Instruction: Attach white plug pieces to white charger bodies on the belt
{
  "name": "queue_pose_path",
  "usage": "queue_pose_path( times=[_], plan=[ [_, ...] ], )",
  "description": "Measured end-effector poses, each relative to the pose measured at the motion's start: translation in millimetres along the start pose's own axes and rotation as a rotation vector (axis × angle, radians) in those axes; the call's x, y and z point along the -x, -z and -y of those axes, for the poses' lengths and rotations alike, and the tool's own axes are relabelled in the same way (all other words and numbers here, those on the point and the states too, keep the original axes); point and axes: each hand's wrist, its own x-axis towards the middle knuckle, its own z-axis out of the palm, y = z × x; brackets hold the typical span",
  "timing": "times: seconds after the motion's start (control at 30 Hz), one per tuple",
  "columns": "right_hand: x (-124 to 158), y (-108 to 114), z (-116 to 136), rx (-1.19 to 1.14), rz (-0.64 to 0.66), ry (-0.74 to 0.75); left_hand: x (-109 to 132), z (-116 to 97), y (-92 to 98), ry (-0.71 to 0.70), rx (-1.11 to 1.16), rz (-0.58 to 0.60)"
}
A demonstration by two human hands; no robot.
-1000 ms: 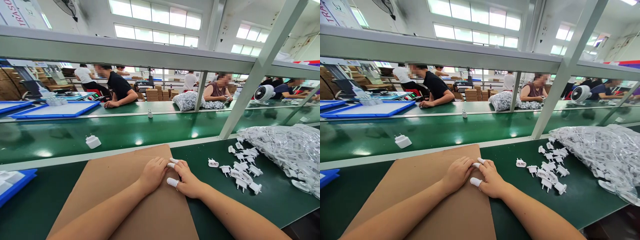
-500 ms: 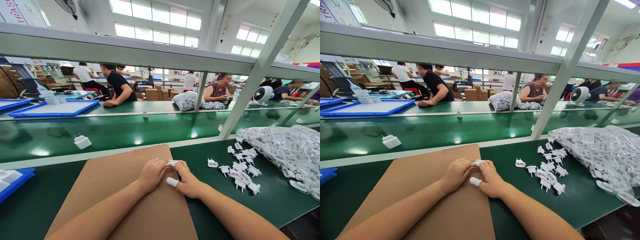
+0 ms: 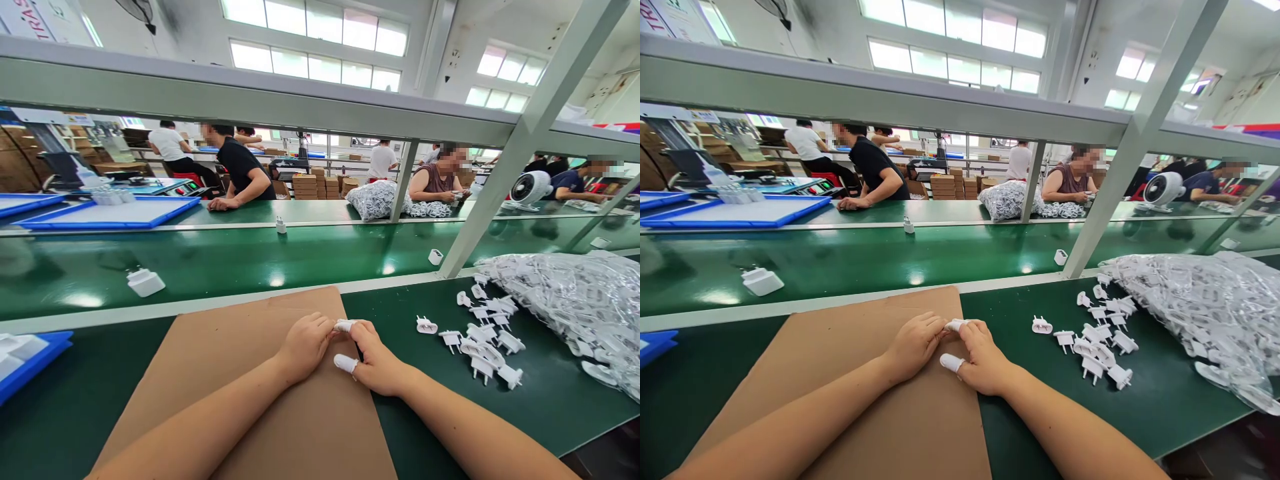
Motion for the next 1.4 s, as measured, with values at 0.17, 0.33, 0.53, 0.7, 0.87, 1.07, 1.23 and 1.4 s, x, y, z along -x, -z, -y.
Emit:
queue_pose_path(
  times=[0.17, 0.33, 0.53, 0.7, 0.87, 1.07, 1.23, 1.4],
  plan=[
    [-0.9, 2.4, 0.1, 0.015, 0.017, -0.002, -1.1, -1.3, 1.8, 0.023, 0.019, 0.036],
    [-4.3, 36.6, -0.4, 0.081, -0.136, -0.091, -2.2, -0.4, 7.7, 0.028, 0.139, 0.084],
    [12.8, 105.8, 0.5, 0.767, -0.217, -0.569, -2.5, 3.0, 10.5, 0.187, 0.304, 0.038],
    [17.4, 118.8, -14.3, 0.588, -0.065, -0.757, -2.7, 1.8, 11.8, 0.199, 0.321, 0.041],
    [3.5, 103.7, -29.4, -0.032, -0.325, -0.425, -4.1, 0.9, 12.2, 0.186, 0.317, 0.026],
    [-7.5, 88.3, -23.9, -0.475, -0.445, -0.405, -4.0, 1.4, 11.5, 0.192, 0.334, 0.024],
    [-6.8, 90.7, -17.4, -0.893, -0.394, -0.594, -4.3, 1.0, 14.1, 0.193, 0.337, 0.051],
    [-6.0, 92.1, -25.0, -0.840, -0.382, -0.542, -4.6, 1.3, 15.0, 0.183, 0.331, 0.083]
  ],
)
